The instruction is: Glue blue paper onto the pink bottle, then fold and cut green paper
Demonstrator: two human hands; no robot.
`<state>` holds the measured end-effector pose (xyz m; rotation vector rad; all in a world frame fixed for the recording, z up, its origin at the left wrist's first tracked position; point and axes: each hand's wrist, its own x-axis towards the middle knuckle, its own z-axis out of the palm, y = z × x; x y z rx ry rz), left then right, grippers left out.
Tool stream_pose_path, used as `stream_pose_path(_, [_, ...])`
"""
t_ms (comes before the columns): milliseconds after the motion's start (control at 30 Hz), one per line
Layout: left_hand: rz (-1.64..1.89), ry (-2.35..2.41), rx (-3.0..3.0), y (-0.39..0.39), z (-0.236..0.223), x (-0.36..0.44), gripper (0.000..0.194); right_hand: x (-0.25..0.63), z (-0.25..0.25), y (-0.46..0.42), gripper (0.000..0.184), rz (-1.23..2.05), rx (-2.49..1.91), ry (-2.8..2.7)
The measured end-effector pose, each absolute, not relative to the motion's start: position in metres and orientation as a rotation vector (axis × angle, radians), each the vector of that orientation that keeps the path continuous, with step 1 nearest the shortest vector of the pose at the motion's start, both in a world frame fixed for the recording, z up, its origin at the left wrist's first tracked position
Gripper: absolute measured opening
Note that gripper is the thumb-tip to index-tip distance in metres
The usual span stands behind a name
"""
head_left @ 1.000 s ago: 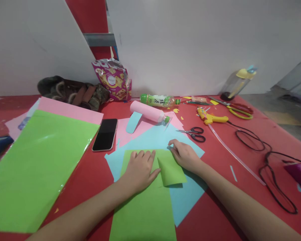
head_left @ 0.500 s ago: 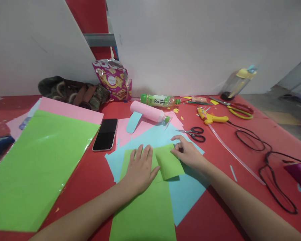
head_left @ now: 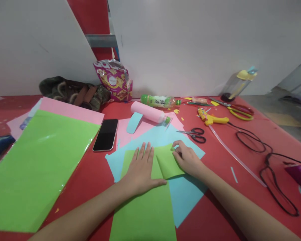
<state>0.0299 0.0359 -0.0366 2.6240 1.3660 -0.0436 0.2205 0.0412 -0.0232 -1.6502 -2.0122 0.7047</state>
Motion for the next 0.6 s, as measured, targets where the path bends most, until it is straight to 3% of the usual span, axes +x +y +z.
stream_pose_path(333, [-0.034, 1.374, 2.608, 0.036, -0.036, 0.03, 0.101, 0.226, -0.023, 0.041, 0.012, 0.831, -1.608, -1.904])
stream_pose_path(600, [-0.088, 1.472, 2.638, 0.031, -0.033, 0.036, 0.053, 0.233, -0.018, 0.04, 0.021, 1.157, -1.511, -1.791])
